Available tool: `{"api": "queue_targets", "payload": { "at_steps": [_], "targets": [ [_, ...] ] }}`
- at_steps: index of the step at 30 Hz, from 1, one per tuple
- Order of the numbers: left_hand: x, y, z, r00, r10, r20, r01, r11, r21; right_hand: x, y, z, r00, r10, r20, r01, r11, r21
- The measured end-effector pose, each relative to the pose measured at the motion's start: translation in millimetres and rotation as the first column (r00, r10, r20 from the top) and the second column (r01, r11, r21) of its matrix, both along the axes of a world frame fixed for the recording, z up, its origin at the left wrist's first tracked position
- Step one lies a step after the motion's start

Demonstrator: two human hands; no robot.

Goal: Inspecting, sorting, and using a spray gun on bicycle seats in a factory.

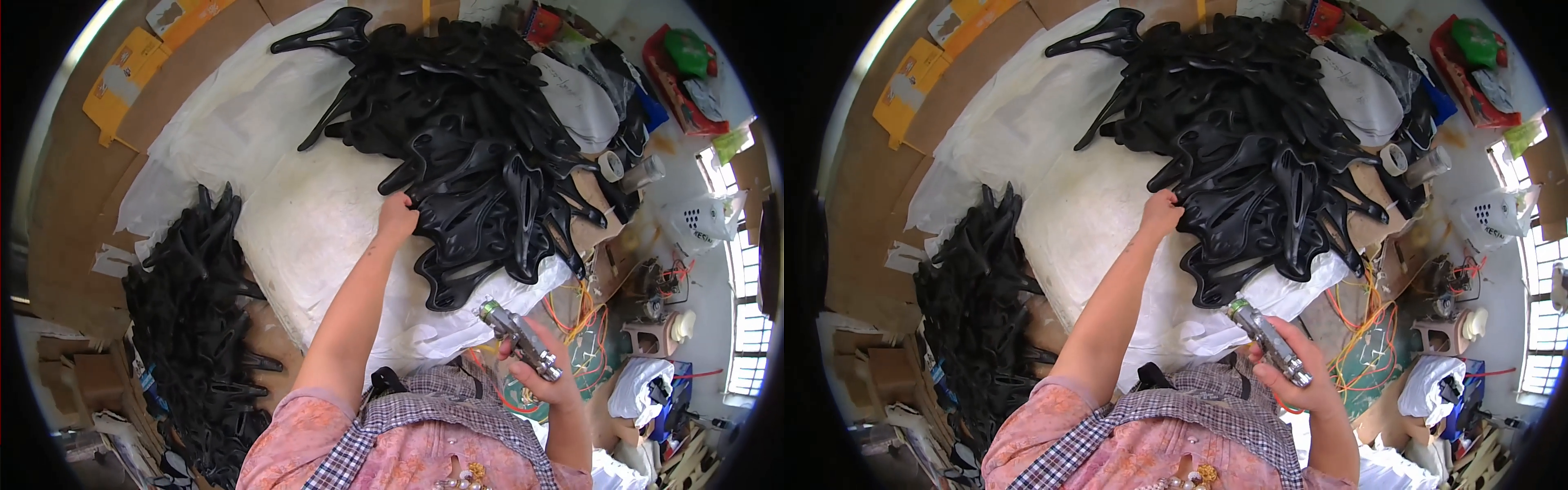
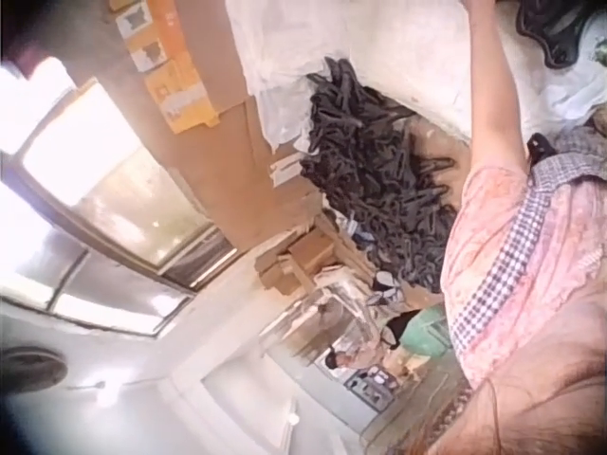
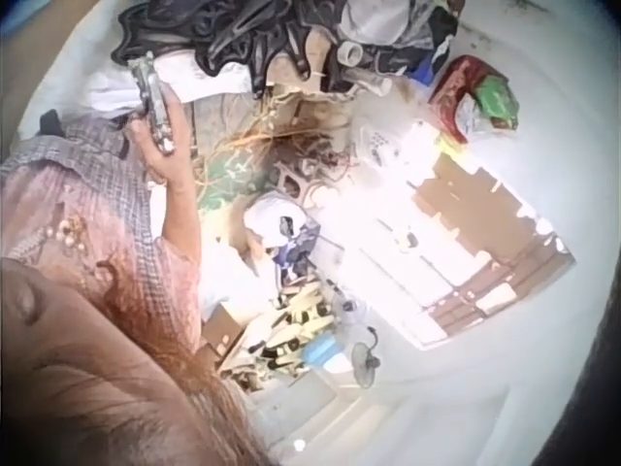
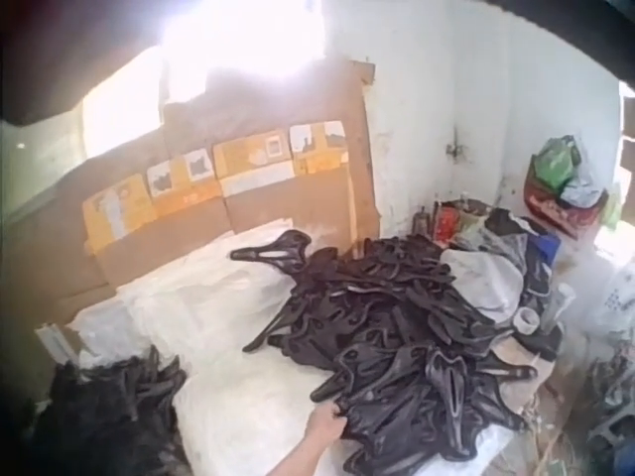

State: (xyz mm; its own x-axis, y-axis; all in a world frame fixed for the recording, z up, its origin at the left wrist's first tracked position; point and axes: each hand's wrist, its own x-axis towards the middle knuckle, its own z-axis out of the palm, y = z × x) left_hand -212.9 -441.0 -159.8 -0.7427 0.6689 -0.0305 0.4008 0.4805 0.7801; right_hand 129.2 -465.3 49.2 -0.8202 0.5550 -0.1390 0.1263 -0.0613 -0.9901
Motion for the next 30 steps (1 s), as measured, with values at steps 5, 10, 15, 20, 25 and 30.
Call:
{"api": "queue_targets", "payload": {
  "at_steps": [5, 10, 15, 20, 25, 30],
  "targets": [
    [-40.6, -102.0, 73.9, 0.999, 0.049, 0.0, -0.049, 0.996, 0.075, -5.1, 7.9, -8.5, 1.0, 0.021, -0.017, -0.021, 0.999, 0.033],
    [-54.0, -171.7, 134.8, 0.949, 0.168, -0.266, -0.16, 0.986, 0.05, -34.4, 6.8, -23.5, 0.986, 0.166, -0.012, -0.165, 0.986, 0.032],
    [-10.7, -141.4, 76.6, 0.595, -0.466, 0.655, -0.001, 0.814, 0.58, -64.0, -3.1, -19.0, 0.972, 0.234, 0.017, -0.233, 0.96, 0.157],
    [5.1, -122.1, -4.8, 0.659, -0.112, 0.744, -0.349, 0.83, 0.435, -54.7, -6.1, -18.6, 0.983, 0.173, 0.063, -0.181, 0.971, 0.158],
    [4.7, -130.4, -34.2, 0.876, 0.119, 0.467, -0.041, 0.984, -0.175, -37.1, -5.5, -19.7, 0.997, 0.054, 0.049, -0.06, 0.991, 0.121],
    [38.7, -107.3, -4.8, 0.976, -0.19, -0.104, 0.152, 0.944, -0.293, -43.8, -10.1, -15.4, 0.997, 0.07, 0.045, -0.075, 0.991, 0.112]
  ]
}}
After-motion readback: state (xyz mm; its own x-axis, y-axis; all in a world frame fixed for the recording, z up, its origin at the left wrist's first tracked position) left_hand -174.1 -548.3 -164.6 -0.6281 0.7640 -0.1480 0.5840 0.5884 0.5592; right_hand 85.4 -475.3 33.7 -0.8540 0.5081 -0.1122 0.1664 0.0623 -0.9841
